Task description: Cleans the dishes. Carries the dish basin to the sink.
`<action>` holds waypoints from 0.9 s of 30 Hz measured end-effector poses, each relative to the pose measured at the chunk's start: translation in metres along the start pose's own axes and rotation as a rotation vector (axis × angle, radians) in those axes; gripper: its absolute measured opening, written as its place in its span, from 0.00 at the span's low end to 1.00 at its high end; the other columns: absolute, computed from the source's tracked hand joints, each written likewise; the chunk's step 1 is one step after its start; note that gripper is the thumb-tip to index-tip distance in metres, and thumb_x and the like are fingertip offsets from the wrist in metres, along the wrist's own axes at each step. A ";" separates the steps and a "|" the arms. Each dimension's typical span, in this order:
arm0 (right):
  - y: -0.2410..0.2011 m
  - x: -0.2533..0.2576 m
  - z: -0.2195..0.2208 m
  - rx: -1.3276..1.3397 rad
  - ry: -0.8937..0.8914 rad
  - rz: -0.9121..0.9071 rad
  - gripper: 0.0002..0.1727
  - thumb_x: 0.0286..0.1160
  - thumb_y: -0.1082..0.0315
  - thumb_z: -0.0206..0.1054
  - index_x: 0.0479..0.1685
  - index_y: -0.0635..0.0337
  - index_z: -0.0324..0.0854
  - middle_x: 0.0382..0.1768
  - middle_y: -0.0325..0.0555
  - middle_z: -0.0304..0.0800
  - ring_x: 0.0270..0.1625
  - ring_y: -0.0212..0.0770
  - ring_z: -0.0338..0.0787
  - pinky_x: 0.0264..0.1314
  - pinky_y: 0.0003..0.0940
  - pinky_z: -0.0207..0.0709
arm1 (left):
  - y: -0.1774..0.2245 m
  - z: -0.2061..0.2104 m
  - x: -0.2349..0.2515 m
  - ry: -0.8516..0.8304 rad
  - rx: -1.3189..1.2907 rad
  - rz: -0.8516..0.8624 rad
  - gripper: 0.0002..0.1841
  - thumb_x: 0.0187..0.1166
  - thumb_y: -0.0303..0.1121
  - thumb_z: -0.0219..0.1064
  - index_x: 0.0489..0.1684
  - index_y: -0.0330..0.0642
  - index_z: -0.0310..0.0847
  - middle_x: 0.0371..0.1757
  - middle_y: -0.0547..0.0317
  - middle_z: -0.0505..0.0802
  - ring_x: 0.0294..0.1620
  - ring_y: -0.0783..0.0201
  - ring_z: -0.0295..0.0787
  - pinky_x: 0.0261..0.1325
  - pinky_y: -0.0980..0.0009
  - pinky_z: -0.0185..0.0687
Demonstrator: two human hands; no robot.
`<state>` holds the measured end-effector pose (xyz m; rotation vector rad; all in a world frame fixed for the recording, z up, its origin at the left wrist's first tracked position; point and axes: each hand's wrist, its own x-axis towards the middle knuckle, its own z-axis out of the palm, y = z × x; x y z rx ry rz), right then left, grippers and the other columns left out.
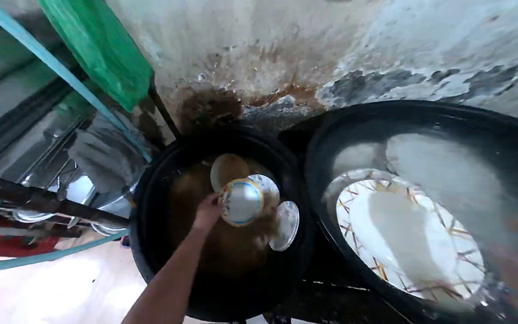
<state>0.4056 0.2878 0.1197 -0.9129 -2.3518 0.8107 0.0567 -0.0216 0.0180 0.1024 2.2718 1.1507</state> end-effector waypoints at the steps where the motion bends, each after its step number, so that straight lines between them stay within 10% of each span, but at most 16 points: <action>1: -0.010 0.005 0.008 0.035 0.004 -0.063 0.29 0.85 0.68 0.56 0.80 0.82 0.64 0.88 0.76 0.53 0.91 0.60 0.58 0.90 0.44 0.58 | -0.002 -0.014 -0.006 -0.021 0.056 0.017 0.20 0.84 0.34 0.69 0.73 0.45 0.82 0.67 0.47 0.89 0.63 0.52 0.89 0.67 0.50 0.83; 5: -0.050 0.025 0.069 0.130 -0.179 -0.305 0.29 0.85 0.60 0.57 0.79 0.71 0.73 0.80 0.63 0.75 0.84 0.50 0.75 0.85 0.47 0.70 | 0.009 -0.051 -0.032 -0.057 0.309 0.222 0.14 0.86 0.31 0.65 0.65 0.45 0.89 0.65 0.51 0.92 0.69 0.55 0.86 0.76 0.51 0.77; 10: -0.122 0.043 0.160 0.261 -0.864 0.007 0.51 0.76 0.63 0.73 0.97 0.43 0.43 0.86 0.51 0.69 0.81 0.48 0.77 0.82 0.51 0.71 | 0.062 -0.044 -0.059 -0.094 0.371 0.569 0.13 0.86 0.30 0.64 0.63 0.48 0.91 0.59 0.53 0.94 0.64 0.55 0.88 0.72 0.51 0.80; 14: -0.130 0.044 0.184 0.582 -0.601 0.300 0.20 0.85 0.70 0.63 0.75 0.58 0.78 0.59 0.49 0.91 0.57 0.37 0.91 0.63 0.39 0.85 | 0.089 -0.031 -0.048 -0.177 0.060 0.392 0.16 0.88 0.33 0.63 0.71 0.45 0.85 0.65 0.53 0.91 0.61 0.61 0.89 0.66 0.57 0.83; 18: -0.113 0.049 0.192 0.820 -0.309 0.353 0.19 0.85 0.72 0.61 0.73 0.59 0.77 0.52 0.44 0.93 0.47 0.34 0.94 0.49 0.32 0.90 | 0.055 -0.020 0.022 -0.058 0.074 0.207 0.28 0.91 0.43 0.58 0.87 0.39 0.66 0.87 0.41 0.72 0.86 0.45 0.69 0.85 0.44 0.64; 27: -0.104 0.046 0.178 1.345 -0.145 0.480 0.16 0.88 0.74 0.50 0.65 0.52 0.78 0.50 0.46 0.93 0.48 0.40 0.96 0.48 0.38 0.93 | 0.009 0.022 0.079 0.235 0.235 -0.176 0.25 0.83 0.47 0.68 0.71 0.39 0.82 0.78 0.32 0.78 0.80 0.31 0.71 0.78 0.34 0.69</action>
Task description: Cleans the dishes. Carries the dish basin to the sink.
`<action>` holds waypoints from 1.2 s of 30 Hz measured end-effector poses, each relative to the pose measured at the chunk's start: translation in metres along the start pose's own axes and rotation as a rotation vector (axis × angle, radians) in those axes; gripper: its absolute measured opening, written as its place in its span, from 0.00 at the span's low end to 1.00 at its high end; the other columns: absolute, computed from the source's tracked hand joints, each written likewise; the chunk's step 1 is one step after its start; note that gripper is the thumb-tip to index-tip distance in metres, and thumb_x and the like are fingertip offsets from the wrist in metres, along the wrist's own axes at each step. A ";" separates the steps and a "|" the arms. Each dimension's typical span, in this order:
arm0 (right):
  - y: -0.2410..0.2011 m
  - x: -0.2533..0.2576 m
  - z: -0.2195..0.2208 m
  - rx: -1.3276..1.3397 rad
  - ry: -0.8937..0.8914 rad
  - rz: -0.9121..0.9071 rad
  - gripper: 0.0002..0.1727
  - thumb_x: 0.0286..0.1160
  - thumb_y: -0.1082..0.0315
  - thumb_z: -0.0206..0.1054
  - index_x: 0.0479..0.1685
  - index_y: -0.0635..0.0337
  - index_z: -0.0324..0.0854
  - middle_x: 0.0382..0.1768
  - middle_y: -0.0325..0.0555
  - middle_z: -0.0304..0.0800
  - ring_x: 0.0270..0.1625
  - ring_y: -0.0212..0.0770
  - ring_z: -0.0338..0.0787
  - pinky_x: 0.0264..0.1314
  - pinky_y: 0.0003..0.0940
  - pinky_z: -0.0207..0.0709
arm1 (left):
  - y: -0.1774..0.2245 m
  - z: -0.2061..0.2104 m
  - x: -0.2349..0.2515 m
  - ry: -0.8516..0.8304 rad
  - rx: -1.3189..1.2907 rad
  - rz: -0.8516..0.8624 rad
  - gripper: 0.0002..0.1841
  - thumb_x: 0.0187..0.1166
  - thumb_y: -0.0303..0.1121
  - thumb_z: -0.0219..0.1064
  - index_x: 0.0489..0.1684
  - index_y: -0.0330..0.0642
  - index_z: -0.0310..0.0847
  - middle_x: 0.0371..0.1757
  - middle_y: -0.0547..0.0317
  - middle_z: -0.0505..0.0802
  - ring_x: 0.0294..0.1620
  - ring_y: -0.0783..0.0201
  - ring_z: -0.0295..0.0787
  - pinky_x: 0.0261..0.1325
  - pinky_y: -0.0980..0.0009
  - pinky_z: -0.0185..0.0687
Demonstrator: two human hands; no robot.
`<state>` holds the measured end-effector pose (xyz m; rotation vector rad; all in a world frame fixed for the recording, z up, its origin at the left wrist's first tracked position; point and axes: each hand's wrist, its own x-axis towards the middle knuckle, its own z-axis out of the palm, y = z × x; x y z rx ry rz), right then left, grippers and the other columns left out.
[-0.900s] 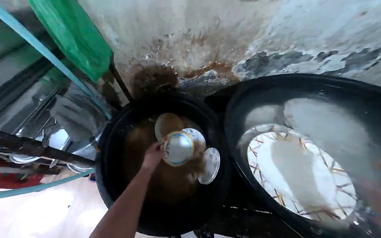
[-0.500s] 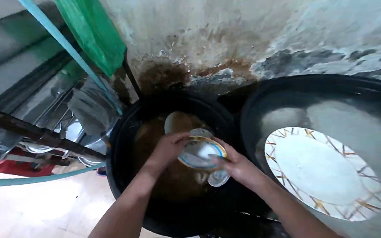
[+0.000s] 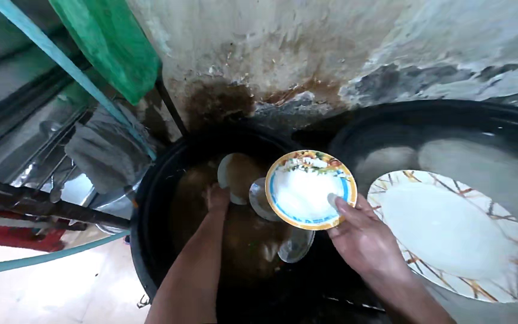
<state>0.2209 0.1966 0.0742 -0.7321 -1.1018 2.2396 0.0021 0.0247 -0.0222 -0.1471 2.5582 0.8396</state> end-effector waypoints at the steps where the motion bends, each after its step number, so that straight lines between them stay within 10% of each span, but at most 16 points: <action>1: -0.003 0.000 -0.001 0.046 0.003 0.015 0.16 0.88 0.73 0.50 0.66 0.51 0.77 0.51 0.47 0.93 0.49 0.41 0.96 0.49 0.40 0.93 | -0.002 -0.002 -0.001 0.042 -0.048 0.034 0.23 0.83 0.44 0.69 0.70 0.39 0.83 0.78 0.31 0.78 0.80 0.32 0.71 0.79 0.35 0.68; 11: -0.011 0.007 0.006 0.201 0.162 0.084 0.21 0.87 0.68 0.57 0.78 0.45 0.67 0.60 0.49 0.88 0.59 0.48 0.92 0.56 0.54 0.90 | 0.013 -0.094 -0.090 0.171 -0.498 0.404 0.21 0.94 0.38 0.52 0.83 0.44 0.70 0.65 0.42 0.88 0.53 0.53 0.90 0.56 0.51 0.87; 19: -0.019 0.014 0.018 0.136 0.137 0.106 0.22 0.89 0.65 0.55 0.80 0.40 0.66 0.62 0.45 0.87 0.61 0.46 0.91 0.59 0.52 0.89 | 0.072 -0.049 -0.154 -0.411 -0.938 0.316 0.20 0.92 0.38 0.57 0.80 0.46 0.74 0.62 0.53 0.90 0.56 0.62 0.89 0.59 0.60 0.87; 23: -0.026 0.024 -0.012 0.129 0.088 0.046 0.21 0.88 0.64 0.56 0.77 0.46 0.70 0.59 0.46 0.89 0.58 0.45 0.92 0.55 0.51 0.90 | 0.067 -0.021 -0.099 -0.517 -0.693 0.478 0.28 0.96 0.50 0.42 0.81 0.41 0.73 0.72 0.50 0.86 0.69 0.60 0.85 0.71 0.60 0.81; 28: -0.036 0.022 -0.031 0.254 0.137 -0.011 0.17 0.90 0.59 0.48 0.66 0.49 0.76 0.53 0.43 0.91 0.55 0.38 0.93 0.53 0.43 0.91 | 0.048 0.025 -0.042 -0.242 0.274 0.287 0.24 0.94 0.44 0.52 0.73 0.32 0.79 0.75 0.30 0.82 0.79 0.33 0.75 0.80 0.37 0.67; 32: -0.034 0.028 -0.034 0.297 0.097 -0.017 0.18 0.91 0.59 0.46 0.67 0.50 0.76 0.56 0.44 0.91 0.58 0.41 0.93 0.58 0.46 0.90 | 0.044 0.037 -0.052 -0.171 -0.041 0.194 0.17 0.89 0.35 0.60 0.63 0.31 0.83 0.63 0.33 0.88 0.66 0.40 0.85 0.70 0.43 0.78; 36: -0.032 0.032 -0.030 0.294 0.166 -0.034 0.18 0.90 0.58 0.51 0.71 0.50 0.74 0.58 0.46 0.90 0.61 0.44 0.91 0.62 0.51 0.87 | 0.026 0.037 -0.064 -0.299 -0.378 0.147 0.24 0.94 0.46 0.52 0.76 0.36 0.73 0.61 0.39 0.88 0.58 0.49 0.87 0.62 0.48 0.83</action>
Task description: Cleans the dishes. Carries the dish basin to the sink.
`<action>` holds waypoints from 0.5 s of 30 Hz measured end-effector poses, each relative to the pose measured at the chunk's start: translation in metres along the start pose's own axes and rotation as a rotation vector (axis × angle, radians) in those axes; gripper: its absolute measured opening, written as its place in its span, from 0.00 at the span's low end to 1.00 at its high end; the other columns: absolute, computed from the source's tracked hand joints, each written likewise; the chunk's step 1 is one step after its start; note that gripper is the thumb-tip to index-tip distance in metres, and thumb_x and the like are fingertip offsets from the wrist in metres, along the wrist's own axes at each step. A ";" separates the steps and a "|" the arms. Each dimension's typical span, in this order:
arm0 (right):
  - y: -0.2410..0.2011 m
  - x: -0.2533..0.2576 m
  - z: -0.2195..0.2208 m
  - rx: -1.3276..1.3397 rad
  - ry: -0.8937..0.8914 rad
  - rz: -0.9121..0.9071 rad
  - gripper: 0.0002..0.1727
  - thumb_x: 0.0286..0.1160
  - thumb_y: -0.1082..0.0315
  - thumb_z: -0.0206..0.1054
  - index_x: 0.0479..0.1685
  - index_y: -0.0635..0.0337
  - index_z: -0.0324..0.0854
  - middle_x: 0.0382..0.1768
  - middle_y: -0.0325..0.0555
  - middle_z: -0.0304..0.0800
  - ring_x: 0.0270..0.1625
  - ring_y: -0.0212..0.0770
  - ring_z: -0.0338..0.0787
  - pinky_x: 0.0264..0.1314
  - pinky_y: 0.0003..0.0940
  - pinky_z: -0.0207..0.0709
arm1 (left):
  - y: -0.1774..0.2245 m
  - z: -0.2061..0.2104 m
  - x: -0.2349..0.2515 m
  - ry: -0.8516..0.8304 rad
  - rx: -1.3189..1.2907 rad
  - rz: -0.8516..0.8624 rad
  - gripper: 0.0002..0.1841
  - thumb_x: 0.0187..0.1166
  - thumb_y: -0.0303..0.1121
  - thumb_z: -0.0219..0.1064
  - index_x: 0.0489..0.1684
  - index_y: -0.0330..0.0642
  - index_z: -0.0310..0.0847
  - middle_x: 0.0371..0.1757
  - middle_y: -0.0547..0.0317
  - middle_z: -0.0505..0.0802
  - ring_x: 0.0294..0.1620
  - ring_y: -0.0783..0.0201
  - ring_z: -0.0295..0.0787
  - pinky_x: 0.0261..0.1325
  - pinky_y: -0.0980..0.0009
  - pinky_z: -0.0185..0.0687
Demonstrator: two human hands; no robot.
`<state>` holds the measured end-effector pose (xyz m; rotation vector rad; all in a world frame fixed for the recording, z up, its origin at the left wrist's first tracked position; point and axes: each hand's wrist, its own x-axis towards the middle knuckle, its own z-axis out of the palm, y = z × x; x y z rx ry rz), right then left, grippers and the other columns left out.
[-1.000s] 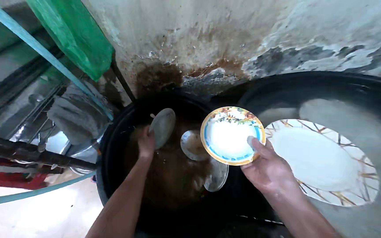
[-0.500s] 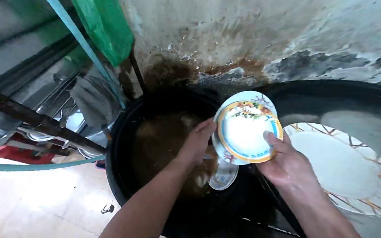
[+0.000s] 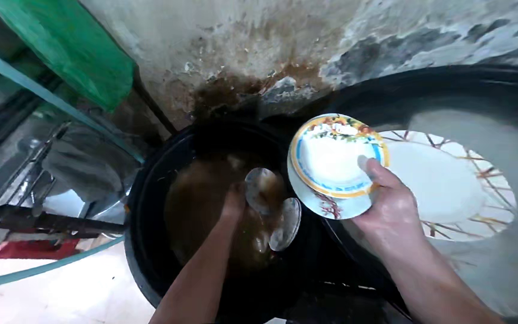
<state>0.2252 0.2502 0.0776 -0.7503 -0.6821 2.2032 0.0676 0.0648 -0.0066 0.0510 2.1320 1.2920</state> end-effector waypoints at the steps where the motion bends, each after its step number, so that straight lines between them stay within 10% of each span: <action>1: 0.000 0.000 0.002 0.013 0.022 0.001 0.19 0.90 0.59 0.52 0.73 0.51 0.74 0.59 0.47 0.89 0.62 0.46 0.91 0.63 0.53 0.87 | -0.002 -0.002 -0.002 0.003 -0.012 -0.015 0.23 0.93 0.44 0.55 0.74 0.35 0.73 0.60 0.38 0.88 0.58 0.49 0.87 0.63 0.49 0.83; 7: -0.004 -0.002 0.004 0.060 0.080 0.034 0.20 0.91 0.58 0.51 0.76 0.50 0.71 0.63 0.49 0.88 0.64 0.48 0.90 0.64 0.55 0.86 | 0.004 -0.025 -0.027 0.081 0.045 -0.003 0.20 0.85 0.33 0.67 0.72 0.38 0.73 0.58 0.43 0.89 0.54 0.51 0.87 0.58 0.52 0.84; 11: -0.003 -0.002 0.004 0.009 0.102 0.007 0.22 0.91 0.57 0.53 0.79 0.49 0.69 0.63 0.48 0.88 0.64 0.47 0.90 0.63 0.55 0.86 | 0.014 -0.054 -0.044 0.285 0.052 0.241 0.19 0.89 0.45 0.62 0.69 0.45 0.78 0.57 0.48 0.90 0.51 0.54 0.89 0.55 0.49 0.85; 15: -0.003 -0.006 0.005 -0.213 0.081 -0.054 0.26 0.90 0.56 0.55 0.85 0.45 0.62 0.63 0.44 0.87 0.61 0.42 0.92 0.61 0.48 0.89 | 0.059 -0.065 -0.056 0.409 -0.306 0.506 0.14 0.91 0.36 0.59 0.66 0.40 0.72 0.51 0.57 0.89 0.48 0.67 0.90 0.54 0.63 0.90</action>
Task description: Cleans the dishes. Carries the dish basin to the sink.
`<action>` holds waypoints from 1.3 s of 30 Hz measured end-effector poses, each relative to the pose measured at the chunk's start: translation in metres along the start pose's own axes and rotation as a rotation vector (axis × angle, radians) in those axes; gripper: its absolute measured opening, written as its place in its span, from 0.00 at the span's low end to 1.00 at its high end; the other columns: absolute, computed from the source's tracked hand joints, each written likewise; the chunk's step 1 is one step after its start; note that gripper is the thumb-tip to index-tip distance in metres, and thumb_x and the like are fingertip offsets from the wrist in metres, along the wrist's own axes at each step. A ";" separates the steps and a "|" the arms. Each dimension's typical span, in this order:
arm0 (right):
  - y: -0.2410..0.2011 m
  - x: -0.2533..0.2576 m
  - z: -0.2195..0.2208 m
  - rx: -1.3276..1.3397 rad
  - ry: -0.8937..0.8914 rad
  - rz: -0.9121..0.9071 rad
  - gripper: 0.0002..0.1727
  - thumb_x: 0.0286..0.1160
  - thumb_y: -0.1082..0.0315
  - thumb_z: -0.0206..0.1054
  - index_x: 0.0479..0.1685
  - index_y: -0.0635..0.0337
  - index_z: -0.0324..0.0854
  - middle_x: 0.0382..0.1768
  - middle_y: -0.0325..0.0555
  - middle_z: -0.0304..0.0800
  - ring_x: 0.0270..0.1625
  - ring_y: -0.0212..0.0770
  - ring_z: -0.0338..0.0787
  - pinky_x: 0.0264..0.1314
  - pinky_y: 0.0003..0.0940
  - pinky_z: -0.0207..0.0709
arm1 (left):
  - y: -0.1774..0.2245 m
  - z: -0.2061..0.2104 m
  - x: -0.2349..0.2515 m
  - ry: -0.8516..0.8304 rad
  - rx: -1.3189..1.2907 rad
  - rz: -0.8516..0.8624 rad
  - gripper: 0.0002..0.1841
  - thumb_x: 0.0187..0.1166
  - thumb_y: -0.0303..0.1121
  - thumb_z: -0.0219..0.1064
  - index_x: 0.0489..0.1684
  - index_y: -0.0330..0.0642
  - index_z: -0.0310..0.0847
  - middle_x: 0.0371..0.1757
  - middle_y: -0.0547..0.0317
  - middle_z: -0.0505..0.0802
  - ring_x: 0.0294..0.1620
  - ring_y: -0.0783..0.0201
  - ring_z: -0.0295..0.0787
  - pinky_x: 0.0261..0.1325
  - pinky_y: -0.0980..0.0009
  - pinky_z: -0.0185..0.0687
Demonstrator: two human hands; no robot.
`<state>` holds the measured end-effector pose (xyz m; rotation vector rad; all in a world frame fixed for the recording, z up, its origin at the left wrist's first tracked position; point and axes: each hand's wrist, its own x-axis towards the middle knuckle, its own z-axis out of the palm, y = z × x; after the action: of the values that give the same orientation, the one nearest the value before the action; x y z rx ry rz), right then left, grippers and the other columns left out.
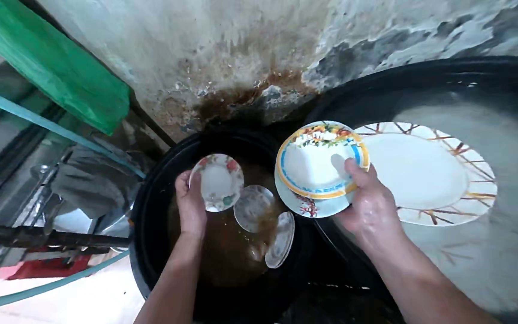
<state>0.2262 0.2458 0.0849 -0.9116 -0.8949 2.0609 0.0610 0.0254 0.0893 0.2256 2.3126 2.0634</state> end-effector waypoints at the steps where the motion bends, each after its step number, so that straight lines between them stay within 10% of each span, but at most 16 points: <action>1: 0.000 -0.002 0.000 -0.051 -0.018 -0.007 0.27 0.90 0.56 0.55 0.86 0.45 0.61 0.63 0.43 0.87 0.60 0.40 0.92 0.60 0.46 0.89 | 0.013 0.007 0.000 0.005 -0.106 -0.012 0.12 0.91 0.34 0.58 0.65 0.41 0.71 0.50 0.58 0.89 0.47 0.67 0.90 0.53 0.64 0.91; 7: -0.005 -0.008 0.001 -0.125 -0.116 0.088 0.24 0.91 0.55 0.56 0.83 0.45 0.65 0.56 0.44 0.91 0.52 0.40 0.95 0.53 0.43 0.92 | 0.040 0.063 -0.021 -0.135 -0.090 -0.226 0.16 0.93 0.42 0.54 0.71 0.46 0.71 0.50 0.57 0.89 0.46 0.65 0.90 0.49 0.60 0.90; 14: 0.000 -0.004 0.000 -0.113 -0.176 0.080 0.27 0.79 0.79 0.60 0.77 0.49 0.72 0.54 0.47 0.91 0.49 0.42 0.95 0.48 0.42 0.93 | -0.003 0.082 -0.014 -0.453 0.177 -0.107 0.29 0.95 0.50 0.41 0.87 0.46 0.67 0.91 0.55 0.68 0.89 0.60 0.63 0.88 0.54 0.63; 17: 0.000 -0.002 -0.002 -0.008 -0.120 0.062 0.27 0.78 0.72 0.59 0.79 0.48 0.68 0.55 0.45 0.90 0.52 0.41 0.94 0.51 0.44 0.92 | -0.051 0.065 0.010 -0.405 0.683 -0.062 0.26 0.95 0.44 0.50 0.79 0.33 0.74 0.81 0.35 0.77 0.82 0.41 0.72 0.84 0.44 0.65; 21: -0.001 0.005 -0.005 0.214 -0.128 0.068 0.25 0.87 0.59 0.55 0.82 0.45 0.66 0.62 0.47 0.88 0.62 0.46 0.90 0.62 0.53 0.87 | -0.095 0.048 0.003 -0.534 1.204 -0.345 0.30 0.84 0.50 0.66 0.78 0.39 0.76 0.91 0.37 0.63 0.88 0.31 0.59 0.81 0.33 0.62; 24: 0.001 0.007 -0.007 0.248 -0.129 0.109 0.25 0.91 0.53 0.53 0.83 0.46 0.67 0.64 0.47 0.88 0.64 0.47 0.90 0.65 0.54 0.85 | -0.092 0.035 -0.004 -0.422 0.957 -0.234 0.20 0.78 0.37 0.73 0.62 0.34 0.85 0.77 0.35 0.80 0.78 0.35 0.73 0.78 0.38 0.70; 32: 0.004 0.007 -0.004 0.251 -0.103 0.126 0.23 0.92 0.51 0.49 0.77 0.50 0.72 0.58 0.45 0.90 0.60 0.43 0.92 0.61 0.49 0.88 | -0.007 -0.003 -0.001 -0.034 0.280 0.102 0.17 0.90 0.35 0.59 0.71 0.36 0.74 0.58 0.50 0.90 0.55 0.63 0.91 0.61 0.59 0.88; 39: 0.005 0.004 0.001 0.131 -0.052 0.138 0.21 0.92 0.51 0.51 0.72 0.51 0.76 0.55 0.44 0.92 0.56 0.41 0.93 0.58 0.48 0.89 | 0.041 0.065 -0.016 -0.263 -0.054 -0.227 0.19 0.91 0.36 0.58 0.76 0.41 0.75 0.61 0.52 0.91 0.57 0.62 0.91 0.61 0.60 0.88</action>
<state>0.2218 0.2461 0.0800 -0.8738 -0.7315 2.2411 0.0878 0.0917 0.1211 0.2073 2.0248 1.8599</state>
